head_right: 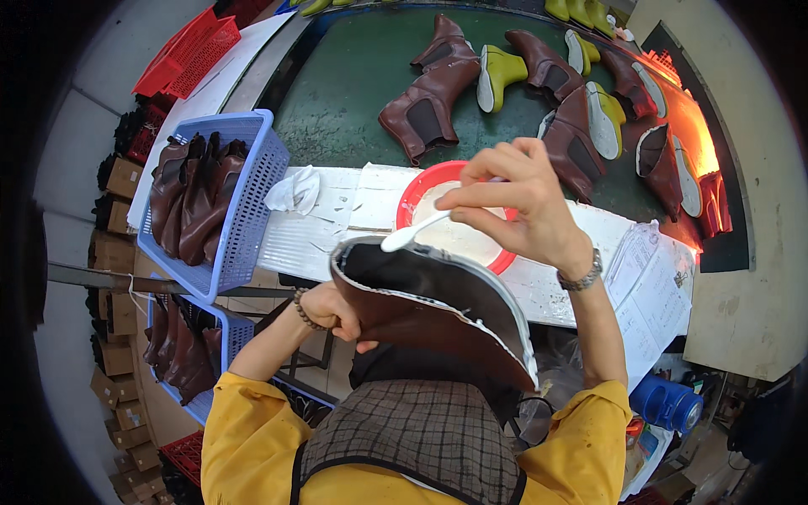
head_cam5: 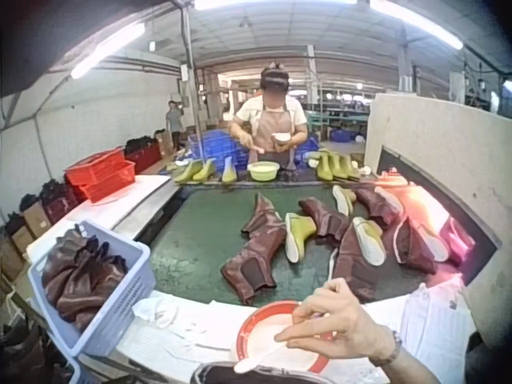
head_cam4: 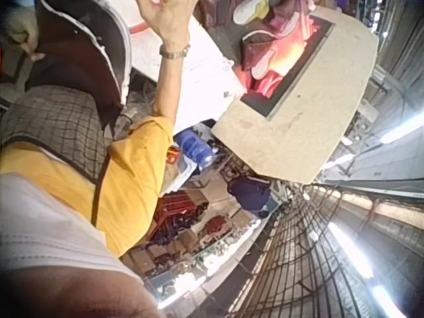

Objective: The recorder picks up boot uppers from a basket, carries them to a workstation, and applies white adhesive to the bottom edges using a brush.

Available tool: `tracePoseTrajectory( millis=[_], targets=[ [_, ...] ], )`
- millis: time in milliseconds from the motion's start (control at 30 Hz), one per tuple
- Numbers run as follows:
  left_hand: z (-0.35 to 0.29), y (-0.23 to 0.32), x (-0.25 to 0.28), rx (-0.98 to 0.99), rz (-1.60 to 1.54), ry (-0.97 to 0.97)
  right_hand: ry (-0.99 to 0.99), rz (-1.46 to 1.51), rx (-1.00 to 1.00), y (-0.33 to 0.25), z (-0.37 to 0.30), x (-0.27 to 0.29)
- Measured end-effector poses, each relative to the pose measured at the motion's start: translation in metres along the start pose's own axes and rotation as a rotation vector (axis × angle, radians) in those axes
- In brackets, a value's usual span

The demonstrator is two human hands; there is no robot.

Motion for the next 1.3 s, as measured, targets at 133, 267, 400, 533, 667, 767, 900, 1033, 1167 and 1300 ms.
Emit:
tracePoseTrajectory(
  millis=[133, 267, 400, 533, 667, 767, 900, 1033, 1167, 1300],
  targets=[
    [0.012, -0.008, -0.012, 0.074, -0.073, -0.061, -0.070, 0.022, 0.046, -0.002, 0.010, -0.020],
    [-0.011, 0.007, 0.000, -0.103, -0.112, 0.005, 0.115, -0.004, -0.176, 0.034, -0.015, -0.011],
    [-0.039, 0.040, 0.026, -0.438, -0.437, -0.004, 0.498, 0.363, -0.740, 0.111, -0.097, -0.009],
    [-0.054, 0.090, 0.067, -0.712, -0.428, 0.237, 0.660, 0.520, -1.074, 0.147, -0.179, -0.055],
    [-0.050, 0.147, 0.106, -0.756, -0.184, 0.525, 0.788, 0.535, -1.048, 0.154, -0.210, -0.076],
    [-0.033, 0.194, 0.153, -0.743, 0.091, 0.742, 0.825, 0.490, -1.043, 0.155, -0.213, -0.079],
    [-0.010, 0.258, 0.231, -0.724, 0.935, 1.439, 0.818, 0.468, -1.086, 0.154, -0.212, -0.078],
    [0.029, 0.321, 0.296, -0.545, 1.383, 1.660, 0.803, 0.453, -1.100, 0.154, -0.211, -0.078],
    [0.067, 0.358, 0.314, -0.470, 1.473, 1.631, 0.808, 0.452, -1.139, 0.154, -0.210, -0.080],
    [0.115, 0.384, 0.263, -0.856, 1.947, 1.550, 0.820, 0.465, -1.225, 0.154, -0.211, -0.081]
  ],
)
Point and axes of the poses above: each hand's wrist, its own z-axis towards the middle knuckle, its own x-axis out of the back of the hand, y = z × x, the point moved 6 cm from there along z, towards the middle knuckle
